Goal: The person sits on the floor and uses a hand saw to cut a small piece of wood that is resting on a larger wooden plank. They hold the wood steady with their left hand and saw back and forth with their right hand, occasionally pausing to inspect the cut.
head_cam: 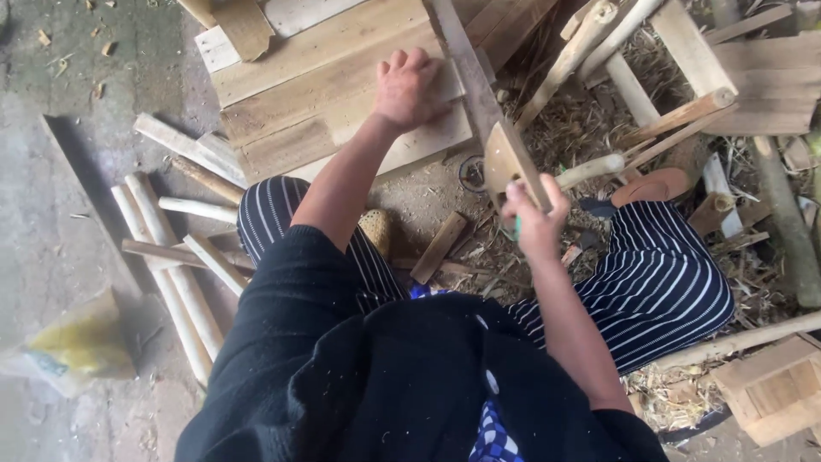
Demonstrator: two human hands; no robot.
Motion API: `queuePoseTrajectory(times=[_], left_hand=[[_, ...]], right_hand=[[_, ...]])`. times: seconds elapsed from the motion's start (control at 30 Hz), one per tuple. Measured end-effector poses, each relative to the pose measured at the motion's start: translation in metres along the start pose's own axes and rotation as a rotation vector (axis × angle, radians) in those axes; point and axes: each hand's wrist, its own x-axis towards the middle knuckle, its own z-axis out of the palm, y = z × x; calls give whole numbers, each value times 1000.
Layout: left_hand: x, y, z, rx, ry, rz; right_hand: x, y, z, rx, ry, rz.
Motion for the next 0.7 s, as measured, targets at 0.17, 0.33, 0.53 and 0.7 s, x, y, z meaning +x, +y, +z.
queuePoseTrajectory(times=[0.17,0.33,0.53,0.7], left_hand=[[11,-9,28,63,87,-21],[26,-15,26,45,96,-82],[42,-26,-9,-42,395,108],[15,23,-85,-843,8,467]], right_hand=[[-49,-46,-66,19,-26,-369],[-134,-82,-139,15,12,-323],[-184,-47,-166,-70,-49,-173],[-152,-50,-107,-350,57,436]])
